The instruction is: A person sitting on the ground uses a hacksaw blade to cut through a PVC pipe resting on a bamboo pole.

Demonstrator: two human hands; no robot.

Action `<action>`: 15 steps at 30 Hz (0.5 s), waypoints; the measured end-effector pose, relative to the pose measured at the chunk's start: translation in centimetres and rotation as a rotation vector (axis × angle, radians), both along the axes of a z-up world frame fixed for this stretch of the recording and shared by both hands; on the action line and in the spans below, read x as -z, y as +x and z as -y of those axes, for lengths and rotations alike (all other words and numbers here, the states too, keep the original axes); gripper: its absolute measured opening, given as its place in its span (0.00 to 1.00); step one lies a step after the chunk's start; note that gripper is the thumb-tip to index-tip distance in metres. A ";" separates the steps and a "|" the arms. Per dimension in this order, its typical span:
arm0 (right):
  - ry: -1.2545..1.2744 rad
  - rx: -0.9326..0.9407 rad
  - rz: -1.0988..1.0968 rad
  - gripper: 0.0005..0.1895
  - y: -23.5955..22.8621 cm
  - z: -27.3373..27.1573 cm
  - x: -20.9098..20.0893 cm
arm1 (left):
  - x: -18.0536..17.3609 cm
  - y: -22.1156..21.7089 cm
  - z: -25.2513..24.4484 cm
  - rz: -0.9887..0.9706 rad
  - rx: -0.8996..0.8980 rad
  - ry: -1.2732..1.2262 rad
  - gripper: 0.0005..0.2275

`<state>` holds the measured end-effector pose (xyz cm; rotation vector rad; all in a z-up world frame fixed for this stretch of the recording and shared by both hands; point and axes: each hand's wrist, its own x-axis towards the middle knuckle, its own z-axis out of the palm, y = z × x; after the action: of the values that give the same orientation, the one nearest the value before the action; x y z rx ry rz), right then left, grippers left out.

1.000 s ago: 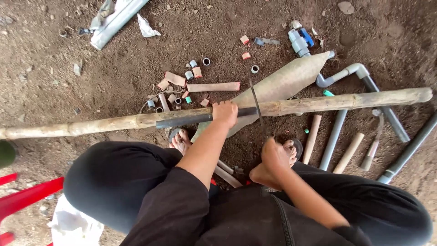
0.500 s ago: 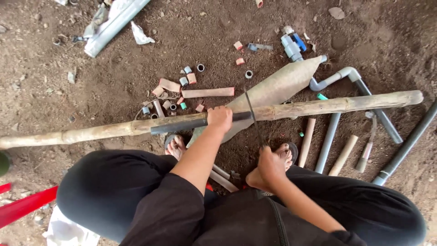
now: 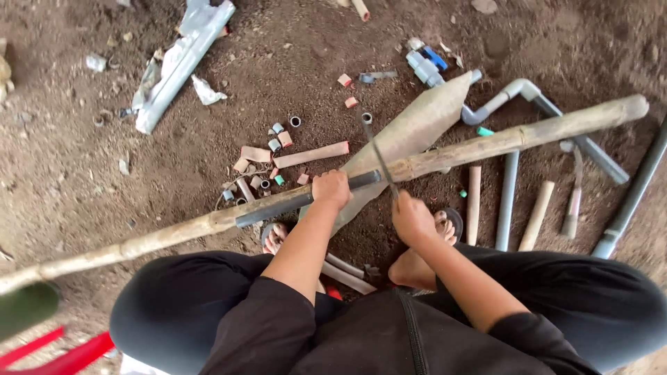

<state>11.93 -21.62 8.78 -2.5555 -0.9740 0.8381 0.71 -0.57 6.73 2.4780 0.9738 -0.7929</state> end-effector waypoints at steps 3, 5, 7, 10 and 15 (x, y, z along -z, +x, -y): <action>-0.015 -0.016 0.057 0.14 -2.6 4.1 0.6 | -3.6 0.0 0.4 0.013 -0.024 -0.043 0.18; -0.006 -0.098 0.151 0.13 -2.7 4.4 -0.1 | -2.6 0.0 0.1 -0.015 0.000 -0.034 0.20; 0.005 -0.192 0.257 0.13 -2.4 4.7 0.1 | -2.4 0.1 0.1 -0.031 0.010 -0.023 0.21; 0.046 -0.164 0.293 0.13 -2.8 5.1 1.8 | -2.9 -0.1 0.3 -0.038 -0.008 -0.012 0.21; -0.013 -0.160 0.315 0.12 -3.2 4.8 3.3 | -1.4 -0.2 0.1 -0.039 -0.015 -0.029 0.24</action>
<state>8.73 -26.42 5.52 -2.7012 -1.2816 0.4857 0.55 -0.70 8.14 2.4361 0.9866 -0.8474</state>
